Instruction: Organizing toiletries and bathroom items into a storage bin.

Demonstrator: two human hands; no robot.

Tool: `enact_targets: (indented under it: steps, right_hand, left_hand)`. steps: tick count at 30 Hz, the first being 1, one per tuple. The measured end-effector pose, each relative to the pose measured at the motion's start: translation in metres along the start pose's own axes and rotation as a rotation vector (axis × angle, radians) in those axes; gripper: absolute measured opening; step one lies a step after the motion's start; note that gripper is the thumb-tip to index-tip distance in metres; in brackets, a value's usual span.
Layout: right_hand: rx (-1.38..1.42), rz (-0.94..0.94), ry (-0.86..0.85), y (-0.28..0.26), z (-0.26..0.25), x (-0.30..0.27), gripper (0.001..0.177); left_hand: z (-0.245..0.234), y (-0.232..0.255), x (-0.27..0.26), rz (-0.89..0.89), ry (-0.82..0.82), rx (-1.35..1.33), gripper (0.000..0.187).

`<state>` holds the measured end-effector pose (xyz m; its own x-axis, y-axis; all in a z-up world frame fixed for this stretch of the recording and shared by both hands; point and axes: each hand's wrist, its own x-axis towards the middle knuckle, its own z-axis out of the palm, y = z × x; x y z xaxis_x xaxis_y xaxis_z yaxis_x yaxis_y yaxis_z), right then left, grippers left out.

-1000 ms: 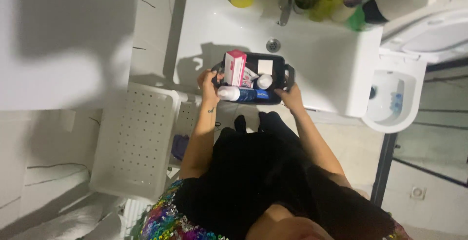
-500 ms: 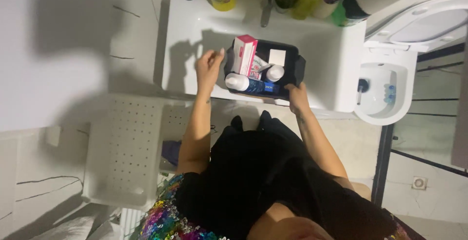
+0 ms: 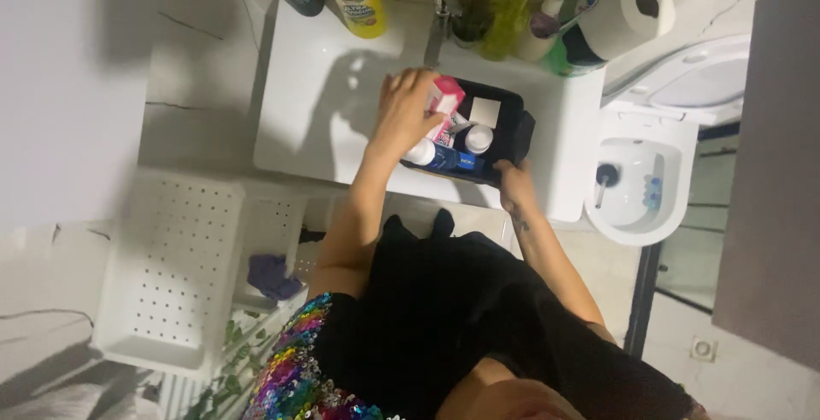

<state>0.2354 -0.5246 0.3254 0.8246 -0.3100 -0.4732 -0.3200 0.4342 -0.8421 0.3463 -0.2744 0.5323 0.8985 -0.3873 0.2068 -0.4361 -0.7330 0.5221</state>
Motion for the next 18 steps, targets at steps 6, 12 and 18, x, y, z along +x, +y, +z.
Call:
enact_targets:
  steps: [6, 12, 18]
  right_hand:
    - [-0.233, 0.07, 0.025, -0.021, 0.012, -0.01, 0.037]
    - [-0.252, 0.051, -0.088, -0.015, 0.034, -0.014, 0.032]
    - [-0.142, 0.059, -0.343, -0.042, 0.073, -0.048, 0.034]
  left_hand:
    - [-0.006, 0.0, -0.016, -0.1, 0.027, -0.012, 0.075]
    - [-0.03, -0.031, -0.047, -0.35, -0.177, 0.15, 0.066]
    - [-0.109, -0.035, -0.109, -0.346, 0.1, -0.041, 0.078]
